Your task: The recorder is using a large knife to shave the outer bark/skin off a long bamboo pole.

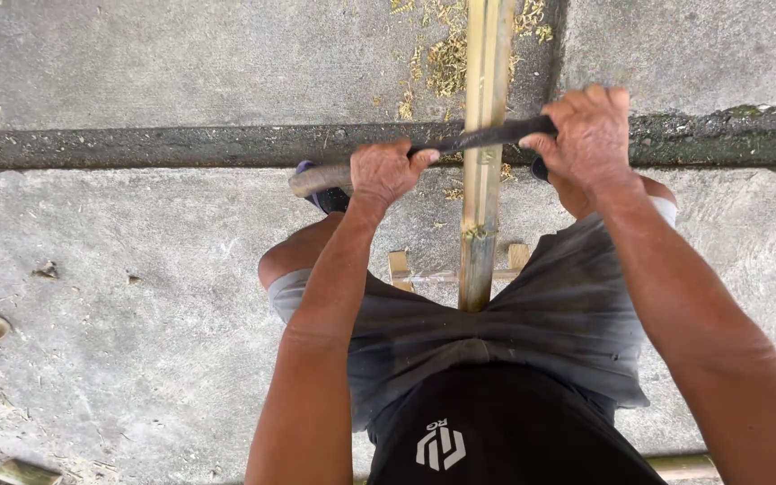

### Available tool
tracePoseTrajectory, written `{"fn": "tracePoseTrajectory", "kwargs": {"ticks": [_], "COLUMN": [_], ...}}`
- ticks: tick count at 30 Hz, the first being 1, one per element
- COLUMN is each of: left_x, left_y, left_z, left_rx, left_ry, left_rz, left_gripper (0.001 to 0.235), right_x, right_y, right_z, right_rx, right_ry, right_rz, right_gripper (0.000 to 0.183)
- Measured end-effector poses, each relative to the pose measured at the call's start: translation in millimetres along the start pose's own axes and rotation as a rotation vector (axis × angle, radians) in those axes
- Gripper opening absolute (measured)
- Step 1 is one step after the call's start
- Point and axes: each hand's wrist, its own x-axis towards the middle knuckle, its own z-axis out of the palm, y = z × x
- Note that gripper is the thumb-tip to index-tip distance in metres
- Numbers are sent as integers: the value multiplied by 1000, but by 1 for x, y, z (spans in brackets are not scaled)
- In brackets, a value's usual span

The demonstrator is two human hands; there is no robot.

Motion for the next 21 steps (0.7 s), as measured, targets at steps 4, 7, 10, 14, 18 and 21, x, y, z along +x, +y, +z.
{"fn": "tracePoseTrajectory", "kwargs": {"ticks": [4,7,10,14,18,21], "left_x": [-49,-84,-111,-108,-70,-15], "left_y": [6,8,11,6,3,2], "left_z": [12,26,27,32,16,-5], "left_rx": [15,9,4,-33,17,44], "left_ry": [42,-35,47,78,-68,-190], "left_rz": [28,19,81,133,63,-12], "left_gripper": [79,77,77,76,78,80], "right_x": [-38,-65,-88,-93,-58,-12], "right_y": [-34,-55,-69,-68,-43,-15], "right_z": [-25,-34,-37,-38,-22,-19], "right_rx": [160,186,205,215,232,246], "right_ry": [35,1,22,42,-34,-11], "right_rz": [24,44,65,81,57,36], "right_gripper": [59,54,52,51,54,62]}}
